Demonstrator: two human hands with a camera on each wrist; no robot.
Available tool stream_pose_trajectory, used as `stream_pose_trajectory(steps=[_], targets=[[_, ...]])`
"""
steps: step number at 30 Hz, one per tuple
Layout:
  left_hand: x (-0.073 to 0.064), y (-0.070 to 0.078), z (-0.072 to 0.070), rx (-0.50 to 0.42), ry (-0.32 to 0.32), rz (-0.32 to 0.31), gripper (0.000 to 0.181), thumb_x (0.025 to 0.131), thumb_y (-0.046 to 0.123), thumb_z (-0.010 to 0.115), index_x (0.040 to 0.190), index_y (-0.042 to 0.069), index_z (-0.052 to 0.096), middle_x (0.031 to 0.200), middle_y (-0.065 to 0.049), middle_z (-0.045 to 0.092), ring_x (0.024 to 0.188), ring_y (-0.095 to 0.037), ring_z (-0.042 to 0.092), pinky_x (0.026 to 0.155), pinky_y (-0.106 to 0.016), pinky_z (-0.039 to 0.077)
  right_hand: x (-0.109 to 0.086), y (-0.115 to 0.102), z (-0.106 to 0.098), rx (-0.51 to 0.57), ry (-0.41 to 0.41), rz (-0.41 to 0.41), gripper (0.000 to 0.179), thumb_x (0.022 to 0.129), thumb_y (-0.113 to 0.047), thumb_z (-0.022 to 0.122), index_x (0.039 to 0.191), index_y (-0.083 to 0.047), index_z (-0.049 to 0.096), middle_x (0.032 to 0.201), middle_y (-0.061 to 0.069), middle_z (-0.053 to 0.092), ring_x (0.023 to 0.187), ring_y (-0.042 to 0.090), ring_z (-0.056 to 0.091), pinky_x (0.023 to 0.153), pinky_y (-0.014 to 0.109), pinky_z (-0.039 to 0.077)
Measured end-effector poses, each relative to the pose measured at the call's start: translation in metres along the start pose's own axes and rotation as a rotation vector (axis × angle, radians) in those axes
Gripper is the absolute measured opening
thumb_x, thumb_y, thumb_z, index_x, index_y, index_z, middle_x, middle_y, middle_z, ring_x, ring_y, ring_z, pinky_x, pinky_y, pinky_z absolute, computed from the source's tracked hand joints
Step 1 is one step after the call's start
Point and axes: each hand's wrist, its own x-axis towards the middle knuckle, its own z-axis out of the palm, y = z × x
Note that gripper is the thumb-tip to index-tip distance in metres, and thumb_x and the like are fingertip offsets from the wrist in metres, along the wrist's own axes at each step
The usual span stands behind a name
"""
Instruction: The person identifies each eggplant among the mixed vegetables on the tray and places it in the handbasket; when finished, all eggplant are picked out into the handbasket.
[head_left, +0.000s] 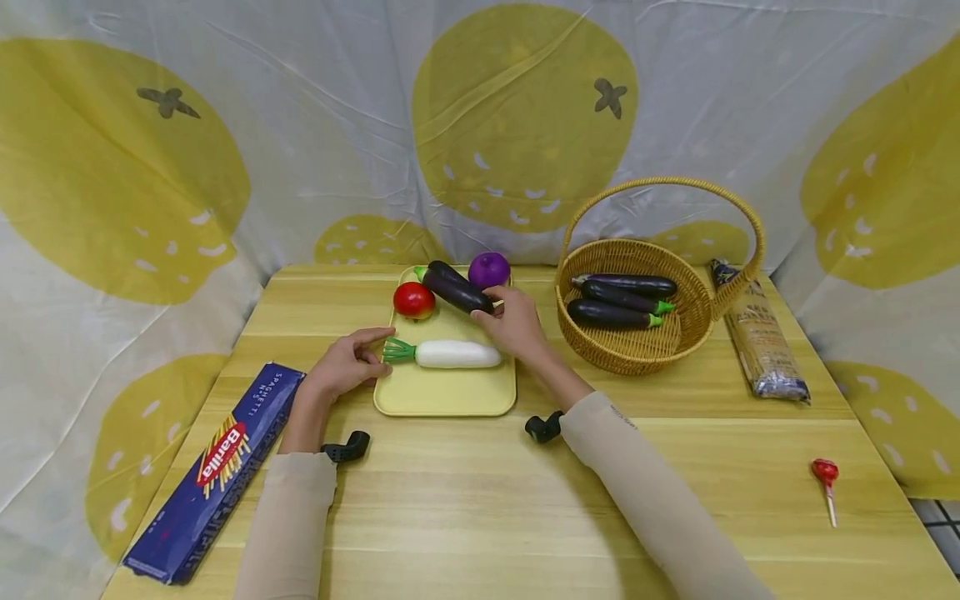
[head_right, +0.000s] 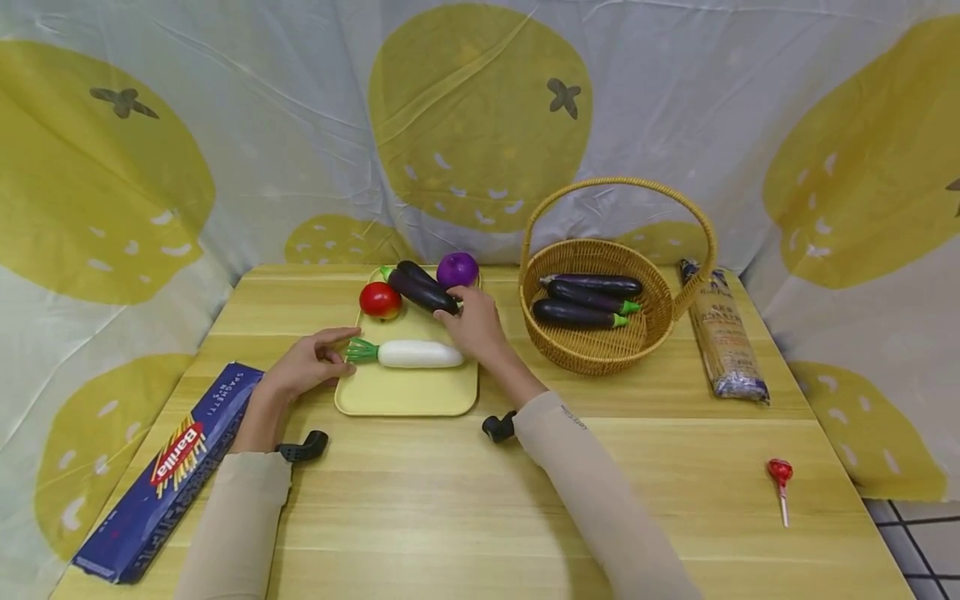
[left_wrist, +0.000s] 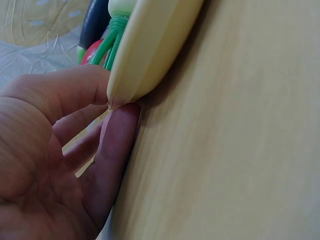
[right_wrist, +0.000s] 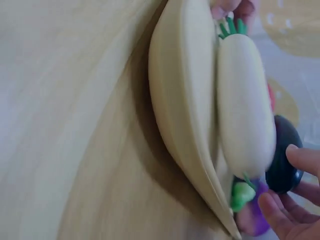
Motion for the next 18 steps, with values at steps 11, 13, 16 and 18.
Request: stream_pose_trajectory(steps=[11, 13, 16, 18], targets=[[0.000, 0.000, 0.000, 0.008, 0.009, 0.004, 0.070, 0.088, 0.007, 0.079, 0.152, 0.017, 0.053, 0.098, -0.015, 0.061, 0.080, -0.021, 0.059, 0.066, -0.029, 0.059, -0.035, 0.000, -0.061, 0.013, -0.032, -0.083, 0.048, 0.096, -0.018, 0.073, 0.141, -0.004, 0.061, 0.131, 0.017, 0.066, 0.105, 0.031, 0.069, 0.094, 0.042, 0.060], [0.000, 0.000, 0.000, 0.011, 0.009, 0.007, 0.070, 0.088, 0.006, 0.079, 0.152, 0.017, 0.053, 0.099, -0.015, 0.060, 0.082, -0.021, 0.059, 0.067, -0.029, 0.060, -0.041, 0.003, -0.072, 0.007, -0.017, -0.105, 0.048, 0.097, -0.017, 0.073, 0.142, -0.004, 0.060, 0.132, 0.017, 0.065, 0.105, 0.030, 0.068, 0.096, 0.042, 0.059], [-0.001, 0.000, 0.000, 0.017, -0.003, 0.015, 0.071, 0.089, 0.006, 0.078, 0.153, 0.016, 0.051, 0.099, -0.017, 0.060, 0.083, -0.023, 0.059, 0.068, -0.030, 0.061, -0.050, 0.008, -0.088, -0.009, 0.007, -0.143, 0.047, 0.097, -0.016, 0.073, 0.141, -0.004, 0.061, 0.128, 0.017, 0.065, 0.103, 0.032, 0.067, 0.094, 0.044, 0.059], [0.000, 0.000, 0.001, 0.012, -0.002, 0.009, 0.071, 0.089, 0.005, 0.078, 0.153, 0.018, 0.052, 0.100, -0.017, 0.059, 0.084, -0.023, 0.059, 0.069, -0.030, 0.061, -0.055, 0.013, -0.100, -0.030, 0.022, -0.160, 0.046, 0.097, -0.016, 0.073, 0.141, -0.006, 0.062, 0.128, 0.017, 0.065, 0.103, 0.032, 0.067, 0.094, 0.045, 0.059]])
